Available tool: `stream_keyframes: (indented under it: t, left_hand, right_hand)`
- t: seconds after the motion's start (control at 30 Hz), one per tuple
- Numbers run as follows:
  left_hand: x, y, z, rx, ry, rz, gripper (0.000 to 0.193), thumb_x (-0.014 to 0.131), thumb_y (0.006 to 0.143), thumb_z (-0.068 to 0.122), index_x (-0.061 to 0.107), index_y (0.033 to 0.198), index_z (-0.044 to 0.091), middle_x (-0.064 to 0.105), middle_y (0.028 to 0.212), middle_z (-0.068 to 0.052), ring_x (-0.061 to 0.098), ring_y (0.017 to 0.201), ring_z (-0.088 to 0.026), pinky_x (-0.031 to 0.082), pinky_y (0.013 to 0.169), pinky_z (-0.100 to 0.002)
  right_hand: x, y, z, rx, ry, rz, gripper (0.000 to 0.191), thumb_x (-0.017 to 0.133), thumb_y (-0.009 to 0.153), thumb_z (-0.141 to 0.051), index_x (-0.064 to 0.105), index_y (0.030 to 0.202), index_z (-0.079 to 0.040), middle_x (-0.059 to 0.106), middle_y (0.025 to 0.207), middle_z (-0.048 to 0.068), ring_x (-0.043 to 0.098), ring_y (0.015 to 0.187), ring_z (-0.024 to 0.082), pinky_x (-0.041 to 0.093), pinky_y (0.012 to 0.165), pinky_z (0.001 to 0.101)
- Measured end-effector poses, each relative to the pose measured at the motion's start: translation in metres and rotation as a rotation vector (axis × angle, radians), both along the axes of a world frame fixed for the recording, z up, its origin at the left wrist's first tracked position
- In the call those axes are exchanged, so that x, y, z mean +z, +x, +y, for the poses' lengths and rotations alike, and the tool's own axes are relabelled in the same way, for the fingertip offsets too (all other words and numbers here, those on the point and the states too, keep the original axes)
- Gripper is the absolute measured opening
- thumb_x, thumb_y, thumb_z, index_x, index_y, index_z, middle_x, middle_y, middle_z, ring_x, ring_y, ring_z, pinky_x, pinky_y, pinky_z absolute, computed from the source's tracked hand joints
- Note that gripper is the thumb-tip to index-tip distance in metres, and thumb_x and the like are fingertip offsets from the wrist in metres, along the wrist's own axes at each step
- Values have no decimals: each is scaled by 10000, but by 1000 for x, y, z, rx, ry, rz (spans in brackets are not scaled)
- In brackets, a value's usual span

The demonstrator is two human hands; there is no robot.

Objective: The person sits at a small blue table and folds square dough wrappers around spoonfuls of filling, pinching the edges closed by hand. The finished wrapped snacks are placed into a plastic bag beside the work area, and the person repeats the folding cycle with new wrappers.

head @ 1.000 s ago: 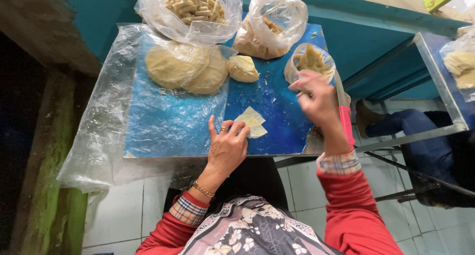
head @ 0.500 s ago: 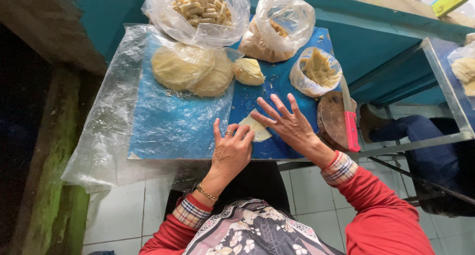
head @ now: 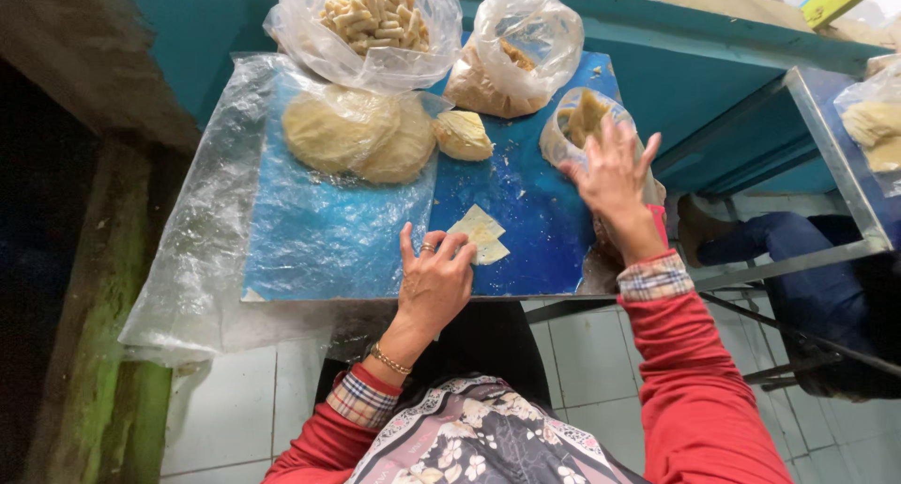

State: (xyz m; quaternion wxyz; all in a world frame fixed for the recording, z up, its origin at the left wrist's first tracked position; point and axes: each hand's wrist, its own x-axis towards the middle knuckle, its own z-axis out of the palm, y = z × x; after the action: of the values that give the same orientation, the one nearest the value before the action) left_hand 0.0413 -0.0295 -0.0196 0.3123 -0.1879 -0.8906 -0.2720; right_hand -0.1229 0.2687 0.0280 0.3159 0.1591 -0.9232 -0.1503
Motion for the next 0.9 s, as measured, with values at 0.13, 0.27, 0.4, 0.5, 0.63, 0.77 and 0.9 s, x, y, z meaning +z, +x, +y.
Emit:
stream_keyframes:
  t: [0.13,0.27,0.4,0.5,0.63,0.77,0.9]
  left_hand:
    - [2,1,-1,-14,-4,-31,216,710,801,104,694,1016,108,662,1120,-19,594,1100,-268,267,1126,-689]
    - [5,1,-1,-30,0,-41,224,712,805,116,693,1029,113,649,1117,-25,586,1101,-267,271,1133,-683]
    - [8,0,-2,-40,1,-50,265,716,795,130,683,1057,105,638,1142,-29,578,1113,-270,266,1125,-684]
    - [9,-1,-3,-46,-4,-81,275,720,811,128,676,1081,104,627,1146,-31,578,1119,-262,264,1139,-683]
    - [10,-3,-4,-79,32,-104,328,730,773,133,672,1094,91,627,1166,-44,573,1123,-277,256,1115,-688]
    - [11,-4,-5,-76,21,-113,315,723,789,118,669,1099,92,627,1179,-51,573,1137,-279,258,1118,-688]
    - [9,-5,-7,-89,12,-111,308,719,814,120,664,1115,80,624,1194,-63,572,1149,-279,257,1129,-691]
  right_hand:
    - [-13,35,-2,-18,51,84,631,786,871,-462,689,1343,-54,469,1620,113,386,1483,292,176,1214,645]
    - [4,70,-19,-82,223,125,490,801,882,-388,724,1285,-119,469,1633,68,404,1477,263,199,1237,609]
    - [30,53,-40,242,-237,-92,320,795,848,-287,748,1135,-154,549,1478,112,504,1382,313,313,1149,590]
    - [55,-43,-53,376,-564,-105,217,718,983,-224,752,1177,-135,714,1250,78,638,1173,283,500,1008,411]
    - [65,-171,-80,67,-833,-622,320,655,994,-428,781,1028,-136,739,815,18,703,754,155,534,693,338]
    - [60,-226,-88,-51,-544,-881,416,698,910,-485,808,900,-84,755,766,37,706,713,143,540,682,329]
    - [69,-237,-80,-20,-335,-969,292,709,808,-337,828,877,-80,782,803,50,732,773,171,559,697,344]
